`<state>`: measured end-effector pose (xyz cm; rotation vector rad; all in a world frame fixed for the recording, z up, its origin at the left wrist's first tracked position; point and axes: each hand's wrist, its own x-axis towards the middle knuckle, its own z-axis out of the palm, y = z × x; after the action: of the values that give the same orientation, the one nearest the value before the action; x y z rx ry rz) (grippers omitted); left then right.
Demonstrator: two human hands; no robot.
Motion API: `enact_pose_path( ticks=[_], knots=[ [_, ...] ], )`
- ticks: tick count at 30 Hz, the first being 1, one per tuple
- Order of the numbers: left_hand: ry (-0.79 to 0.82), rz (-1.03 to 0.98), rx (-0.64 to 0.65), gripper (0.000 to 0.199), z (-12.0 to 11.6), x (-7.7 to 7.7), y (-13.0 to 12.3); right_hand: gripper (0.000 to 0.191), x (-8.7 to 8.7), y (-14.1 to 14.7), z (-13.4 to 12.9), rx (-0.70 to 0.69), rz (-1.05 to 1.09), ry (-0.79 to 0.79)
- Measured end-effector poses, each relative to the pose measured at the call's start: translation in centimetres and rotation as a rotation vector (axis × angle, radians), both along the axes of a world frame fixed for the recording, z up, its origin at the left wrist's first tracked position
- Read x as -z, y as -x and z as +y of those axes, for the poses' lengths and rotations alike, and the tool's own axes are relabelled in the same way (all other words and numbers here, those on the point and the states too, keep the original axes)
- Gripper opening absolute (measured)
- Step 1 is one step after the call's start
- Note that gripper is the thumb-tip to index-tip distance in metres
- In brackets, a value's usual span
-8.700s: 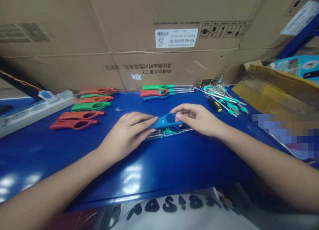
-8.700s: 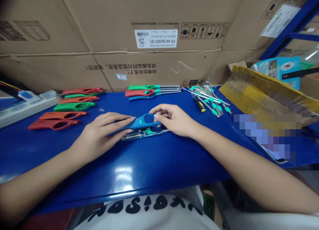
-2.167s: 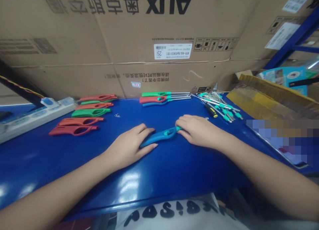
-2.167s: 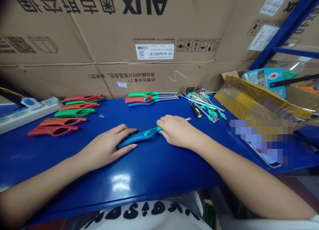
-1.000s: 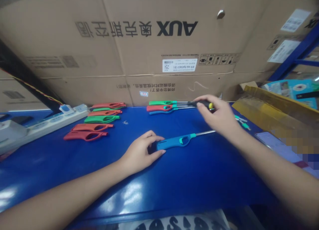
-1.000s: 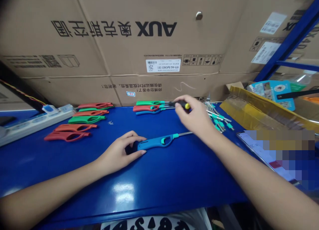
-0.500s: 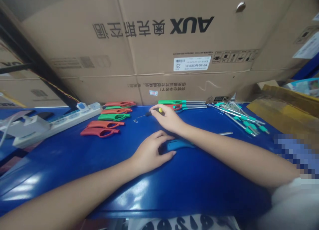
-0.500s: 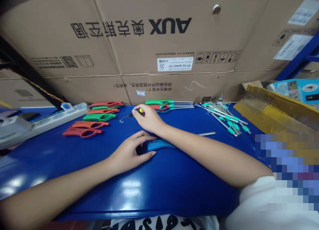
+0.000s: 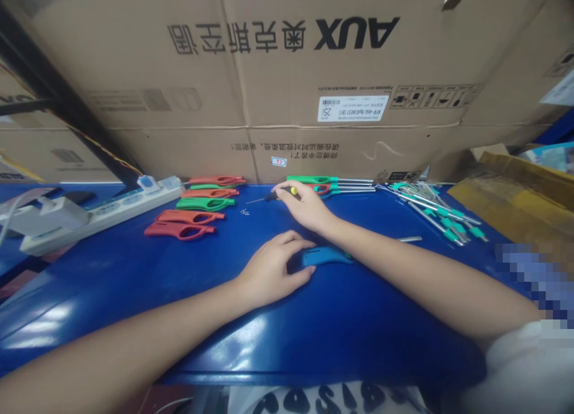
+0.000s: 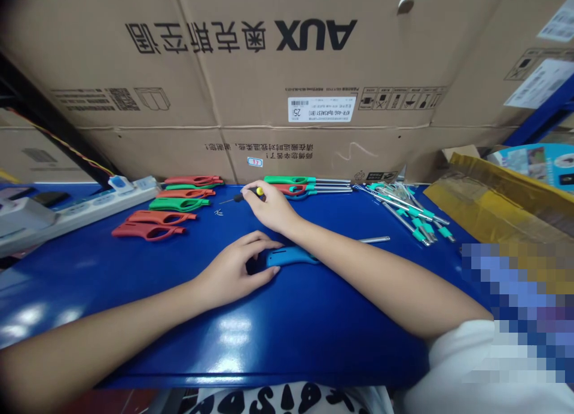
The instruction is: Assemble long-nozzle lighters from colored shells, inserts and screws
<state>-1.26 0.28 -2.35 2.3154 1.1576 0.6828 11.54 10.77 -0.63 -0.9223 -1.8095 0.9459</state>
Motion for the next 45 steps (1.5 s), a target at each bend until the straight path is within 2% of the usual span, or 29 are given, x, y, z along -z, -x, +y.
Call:
enact_pose_path(
  ticks=[9,15,18,22,25,29,33,38,42,45],
  knots=[
    [-0.003,-0.002,-0.003,0.037,0.0,0.1,0.0,0.016,0.7,0.2,0.1,-0.050,-0.018,0.025],
    [-0.005,0.000,-0.006,0.037,0.1,0.3,0.0,0.016,0.3,0.1,-0.3,-0.036,0.040,0.098],
    [-0.009,-0.005,0.000,0.037,0.2,0.4,0.0,0.018,-0.5,0.0,-0.5,-0.011,0.116,0.126],
    [-0.017,-0.019,0.010,0.037,0.3,0.5,0.0,0.018,-2.5,-0.9,-1.1,0.036,0.284,0.147],
    [-0.012,-0.040,0.017,0.037,0.4,0.5,0.1,0.019,-4.0,-2.4,-2.2,0.057,0.425,0.195],
    [-0.003,-0.075,-0.002,0.039,0.3,0.3,0.2,0.034,-5.1,-5.2,-4.2,0.044,0.629,0.327],
    [-0.031,-0.151,-0.035,0.037,0.2,0.4,0.1,0.037,-4.8,-7.9,-6.0,0.022,0.721,0.492],
    [-0.021,-0.166,-0.023,0.031,0.4,0.5,0.0,0.036,-3.4,-9.4,-6.8,0.090,0.778,0.561],
    [-0.035,-0.086,-0.014,0.035,0.8,-0.5,0.5,0.035,-2.7,-9.6,-6.4,0.145,0.802,0.617],
    [-0.014,0.035,0.046,0.040,0.9,-1.7,1.2,0.034,-2.6,-9.7,-6.2,0.162,0.808,0.637]
  ],
)
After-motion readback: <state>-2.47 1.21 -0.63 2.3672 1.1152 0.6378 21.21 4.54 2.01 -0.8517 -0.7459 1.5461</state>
